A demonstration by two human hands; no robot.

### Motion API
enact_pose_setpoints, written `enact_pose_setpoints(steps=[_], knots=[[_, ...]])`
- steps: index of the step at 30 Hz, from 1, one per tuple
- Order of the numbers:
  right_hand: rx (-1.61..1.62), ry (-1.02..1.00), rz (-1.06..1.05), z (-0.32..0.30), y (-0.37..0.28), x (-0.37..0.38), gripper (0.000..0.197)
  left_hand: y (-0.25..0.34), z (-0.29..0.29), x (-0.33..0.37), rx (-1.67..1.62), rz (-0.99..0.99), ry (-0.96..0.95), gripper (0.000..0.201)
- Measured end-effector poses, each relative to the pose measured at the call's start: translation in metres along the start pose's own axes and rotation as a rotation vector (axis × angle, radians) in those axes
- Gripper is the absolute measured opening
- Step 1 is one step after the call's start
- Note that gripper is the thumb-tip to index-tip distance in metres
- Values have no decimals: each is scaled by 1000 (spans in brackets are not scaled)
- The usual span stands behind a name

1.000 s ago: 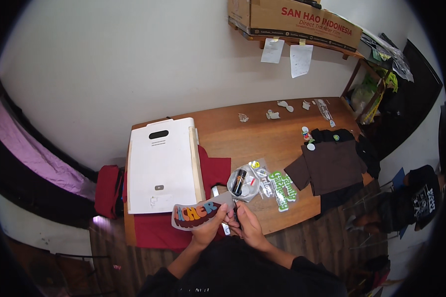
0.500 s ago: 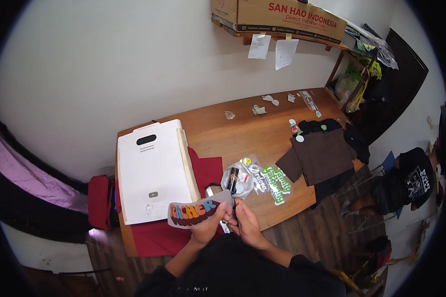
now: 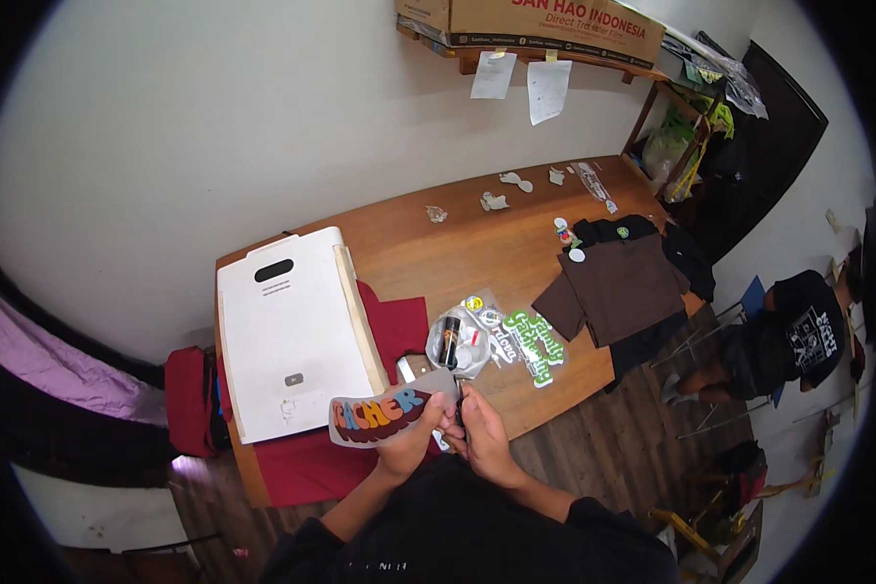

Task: Trimming the edges of a printed sticker using scissors.

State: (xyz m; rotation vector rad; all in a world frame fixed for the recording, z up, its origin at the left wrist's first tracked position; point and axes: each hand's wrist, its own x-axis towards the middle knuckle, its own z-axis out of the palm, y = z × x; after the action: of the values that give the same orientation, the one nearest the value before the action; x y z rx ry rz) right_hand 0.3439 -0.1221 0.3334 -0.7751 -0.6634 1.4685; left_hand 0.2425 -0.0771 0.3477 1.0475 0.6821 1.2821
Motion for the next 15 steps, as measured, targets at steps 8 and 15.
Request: enact_pose_setpoints(steps=[8, 15], knots=[[-113, 57, -73, 1, 4, -3, 29, -8, -6, -1, -6, 75, -96, 6], [-1, 38, -30, -9, 11, -13, 22, 1, -1, -2, 65, -19, -92, 10]])
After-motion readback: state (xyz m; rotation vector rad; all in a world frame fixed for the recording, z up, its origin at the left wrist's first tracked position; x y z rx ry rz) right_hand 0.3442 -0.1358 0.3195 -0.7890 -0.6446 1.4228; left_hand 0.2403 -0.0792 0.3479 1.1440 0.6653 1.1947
